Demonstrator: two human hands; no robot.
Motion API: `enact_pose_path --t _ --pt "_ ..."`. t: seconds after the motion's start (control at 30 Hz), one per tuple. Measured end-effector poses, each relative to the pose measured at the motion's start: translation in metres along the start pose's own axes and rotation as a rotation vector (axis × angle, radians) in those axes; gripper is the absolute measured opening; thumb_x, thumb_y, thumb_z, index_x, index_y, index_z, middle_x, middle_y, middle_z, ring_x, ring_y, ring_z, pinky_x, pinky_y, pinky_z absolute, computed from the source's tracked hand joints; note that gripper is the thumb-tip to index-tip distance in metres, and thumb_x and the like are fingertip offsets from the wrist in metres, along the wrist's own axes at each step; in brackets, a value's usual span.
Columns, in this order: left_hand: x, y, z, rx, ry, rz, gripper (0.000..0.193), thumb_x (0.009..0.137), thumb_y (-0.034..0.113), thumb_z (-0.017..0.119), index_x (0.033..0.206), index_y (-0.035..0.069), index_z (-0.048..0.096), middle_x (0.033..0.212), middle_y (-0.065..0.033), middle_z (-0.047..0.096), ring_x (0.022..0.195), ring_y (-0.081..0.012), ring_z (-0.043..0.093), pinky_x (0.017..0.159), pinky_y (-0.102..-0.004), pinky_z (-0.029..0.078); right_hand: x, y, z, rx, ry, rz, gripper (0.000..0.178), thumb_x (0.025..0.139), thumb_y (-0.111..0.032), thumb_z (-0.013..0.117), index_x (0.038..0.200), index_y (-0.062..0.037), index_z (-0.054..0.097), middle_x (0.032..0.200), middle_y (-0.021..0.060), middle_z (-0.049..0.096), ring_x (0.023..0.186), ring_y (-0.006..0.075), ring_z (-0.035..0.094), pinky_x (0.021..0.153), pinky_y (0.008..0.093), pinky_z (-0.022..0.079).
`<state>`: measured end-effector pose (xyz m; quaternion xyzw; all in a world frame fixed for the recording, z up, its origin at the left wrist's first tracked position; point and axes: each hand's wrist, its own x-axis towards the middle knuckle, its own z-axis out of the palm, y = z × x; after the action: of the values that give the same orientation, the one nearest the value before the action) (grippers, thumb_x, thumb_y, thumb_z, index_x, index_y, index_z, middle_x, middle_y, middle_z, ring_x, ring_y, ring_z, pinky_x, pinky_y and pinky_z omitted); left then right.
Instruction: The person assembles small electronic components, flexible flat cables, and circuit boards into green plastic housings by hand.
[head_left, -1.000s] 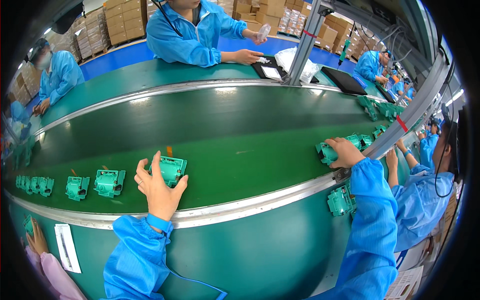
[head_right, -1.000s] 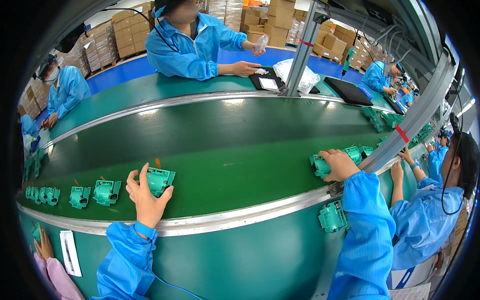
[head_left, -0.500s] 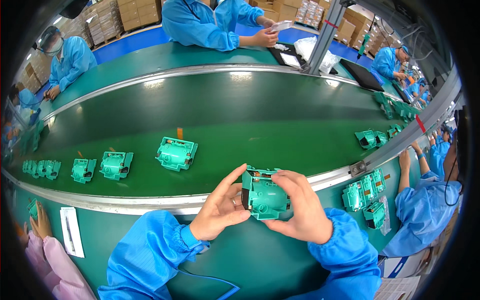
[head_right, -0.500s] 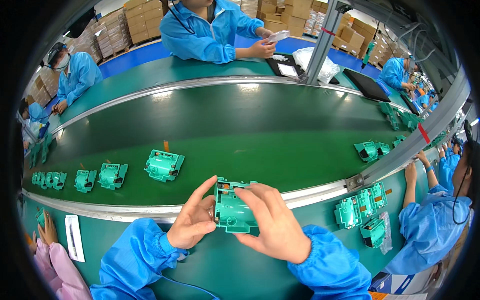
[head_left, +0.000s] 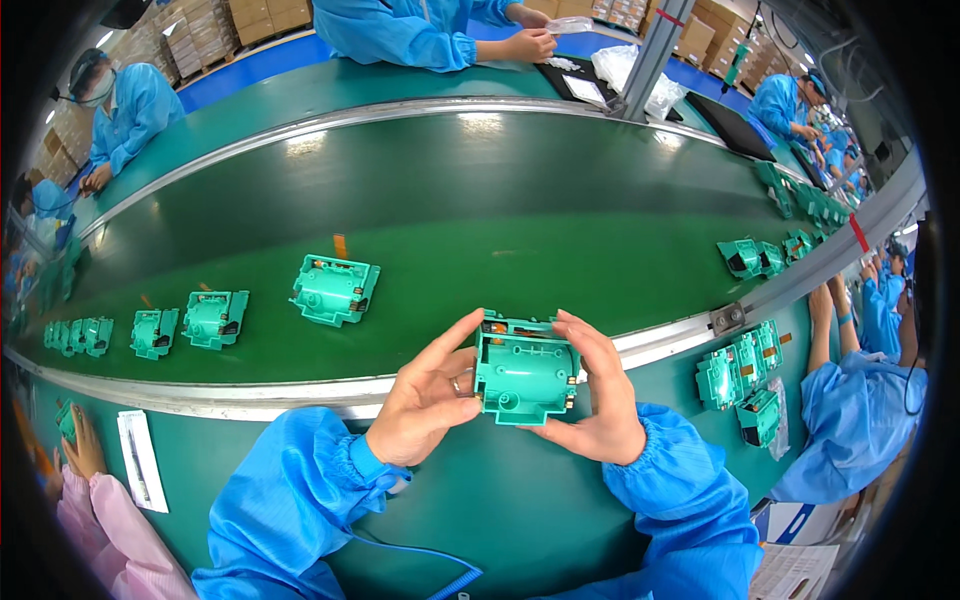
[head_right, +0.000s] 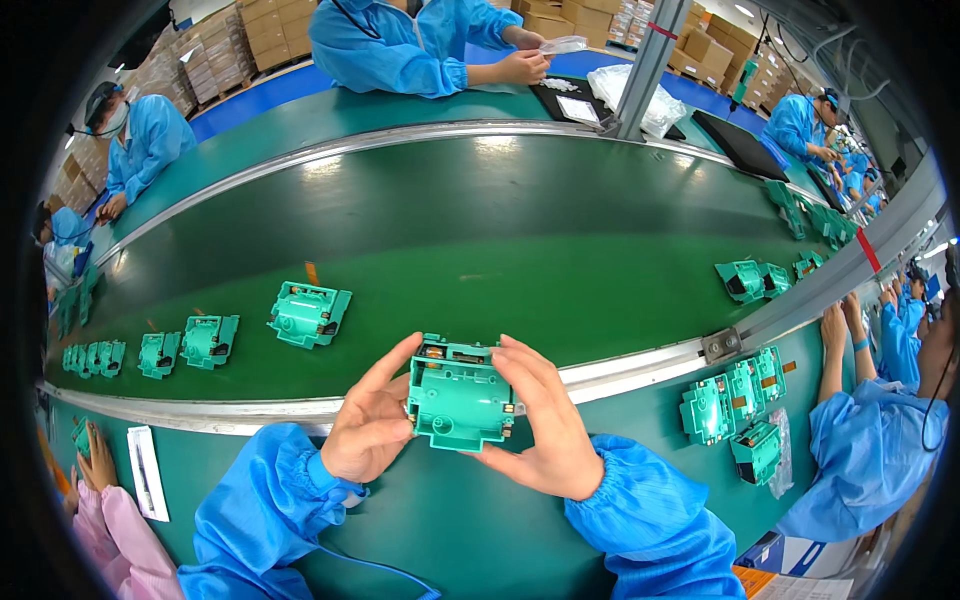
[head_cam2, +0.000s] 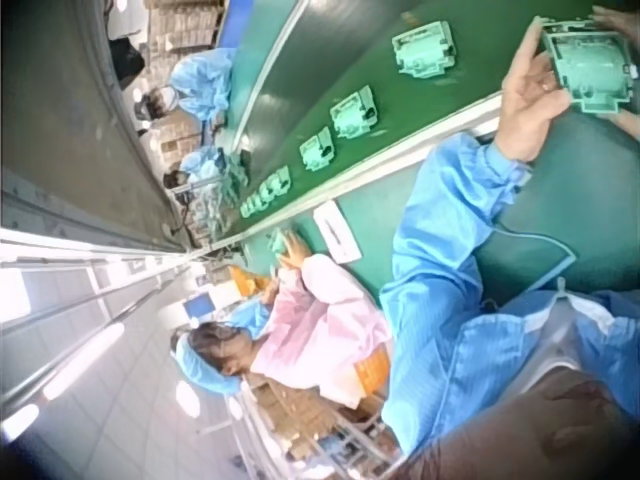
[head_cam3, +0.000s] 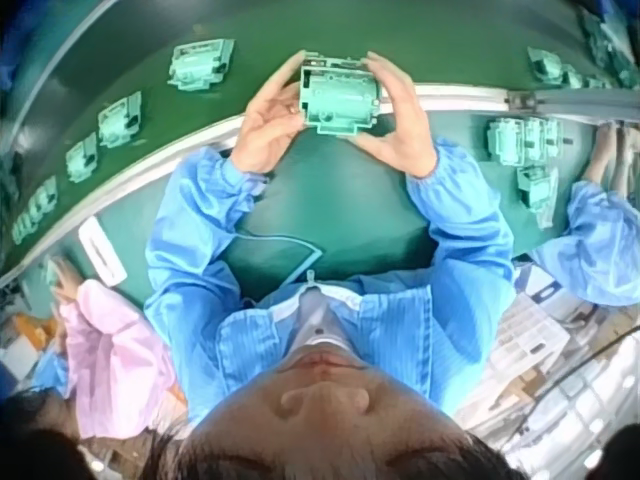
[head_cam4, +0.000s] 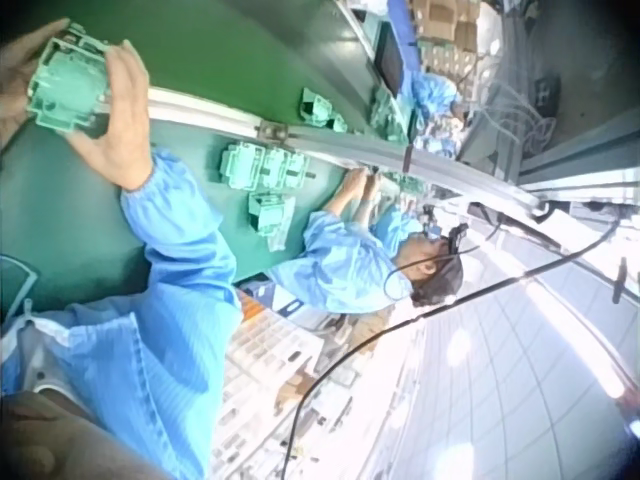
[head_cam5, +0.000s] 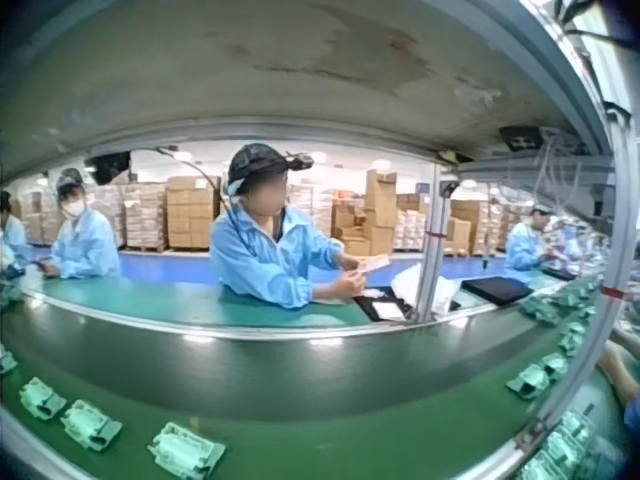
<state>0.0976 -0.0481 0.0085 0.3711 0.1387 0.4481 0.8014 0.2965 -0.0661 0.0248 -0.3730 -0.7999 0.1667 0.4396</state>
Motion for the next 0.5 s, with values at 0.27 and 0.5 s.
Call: enact_pose_path --t 0.27,0.5 --pt "0.0039 -0.0046 -0.0042 0.121 0.031 0.006 0.071 0.074 -0.004 0.056 0.135 0.005 0.020 0.126 -0.0196 0.040 0.113 -0.0260 0.043 0.094 -0.0370 0.035 -0.0046 0.0101 -0.0027 -0.016 -0.010 -0.088 0.082 0.056 -0.005 0.076 0.125 -0.0019 0.033 0.122 0.0211 0.041 0.115 0.0407 0.039 0.093 0.0453 0.036" --pt "0.0046 -0.0049 -0.0047 0.151 0.052 0.051 0.069 0.074 -0.009 0.053 0.135 0.005 0.023 0.125 -0.0191 0.040 0.111 -0.0249 0.045 0.093 -0.0357 0.037 -0.0095 0.0101 0.0053 0.653 0.061 0.288 0.086 0.065 -0.005 0.072 0.133 -0.0013 0.020 0.133 0.0180 0.027 0.119 0.0327 0.036 0.096 0.0429 0.032"
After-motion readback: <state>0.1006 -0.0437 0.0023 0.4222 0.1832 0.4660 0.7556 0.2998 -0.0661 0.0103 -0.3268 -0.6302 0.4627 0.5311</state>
